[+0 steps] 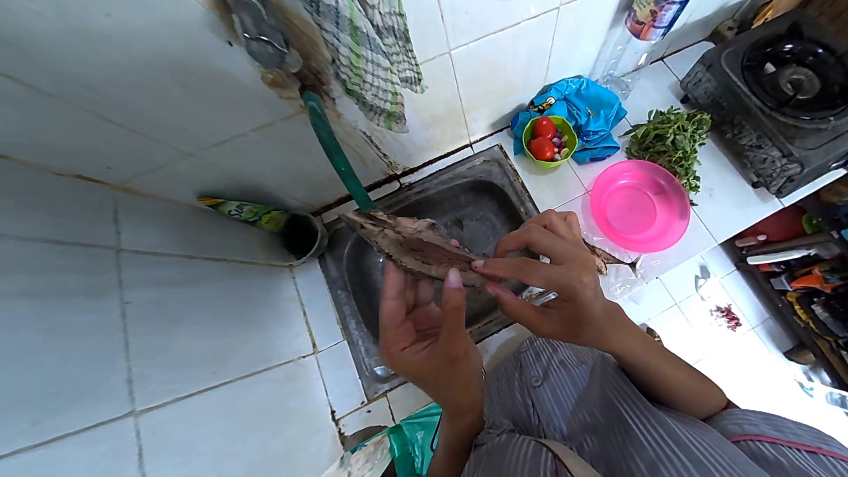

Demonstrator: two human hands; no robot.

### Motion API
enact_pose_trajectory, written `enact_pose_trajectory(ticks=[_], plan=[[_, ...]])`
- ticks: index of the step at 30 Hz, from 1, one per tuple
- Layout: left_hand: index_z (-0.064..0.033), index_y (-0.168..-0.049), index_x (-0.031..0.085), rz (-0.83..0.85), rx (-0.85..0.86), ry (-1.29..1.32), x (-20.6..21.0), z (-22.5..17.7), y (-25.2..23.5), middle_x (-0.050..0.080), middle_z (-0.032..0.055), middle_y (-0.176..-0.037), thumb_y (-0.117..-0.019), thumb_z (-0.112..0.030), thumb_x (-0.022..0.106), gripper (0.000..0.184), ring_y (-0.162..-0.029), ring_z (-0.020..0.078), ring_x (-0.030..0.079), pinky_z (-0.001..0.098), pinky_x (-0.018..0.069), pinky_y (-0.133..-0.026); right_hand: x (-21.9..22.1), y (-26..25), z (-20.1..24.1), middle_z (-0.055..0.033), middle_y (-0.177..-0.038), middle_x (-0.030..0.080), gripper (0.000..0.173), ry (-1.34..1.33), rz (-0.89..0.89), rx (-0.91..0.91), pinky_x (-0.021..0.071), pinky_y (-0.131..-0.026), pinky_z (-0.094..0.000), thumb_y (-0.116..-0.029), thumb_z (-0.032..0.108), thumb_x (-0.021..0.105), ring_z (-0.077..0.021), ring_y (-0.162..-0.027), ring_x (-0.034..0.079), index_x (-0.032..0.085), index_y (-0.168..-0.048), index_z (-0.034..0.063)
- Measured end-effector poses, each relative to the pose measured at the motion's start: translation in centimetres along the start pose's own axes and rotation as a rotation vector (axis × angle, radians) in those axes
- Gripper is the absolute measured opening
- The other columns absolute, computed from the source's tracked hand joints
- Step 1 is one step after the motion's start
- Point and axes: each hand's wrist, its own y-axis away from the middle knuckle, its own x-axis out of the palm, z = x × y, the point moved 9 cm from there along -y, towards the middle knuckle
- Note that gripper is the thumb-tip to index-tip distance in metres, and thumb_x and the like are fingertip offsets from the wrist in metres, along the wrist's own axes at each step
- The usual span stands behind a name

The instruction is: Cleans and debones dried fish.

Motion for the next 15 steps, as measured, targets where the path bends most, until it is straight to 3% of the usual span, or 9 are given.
enact_pose_trajectory(ticks=[15], plan=[[-0.0069,-0.135,0.058,0.018,0.044,-0.027,0.2,-0.16,0.32,0.072,-0.0074,-0.119,-0.0906,0.001,0.069,0.046,-0.108,0.0101,0.071,0.0292,0.0616,-0.089,-0.02,-0.88,-0.68,-0.0008,-0.088,0.071,0.008,0.001,0.035,0.111,0.0381,-0.083,-0.0359,-0.0829,0.014,0.076,-0.0131,-0.088,0.057,0.08,-0.086,0.009]])
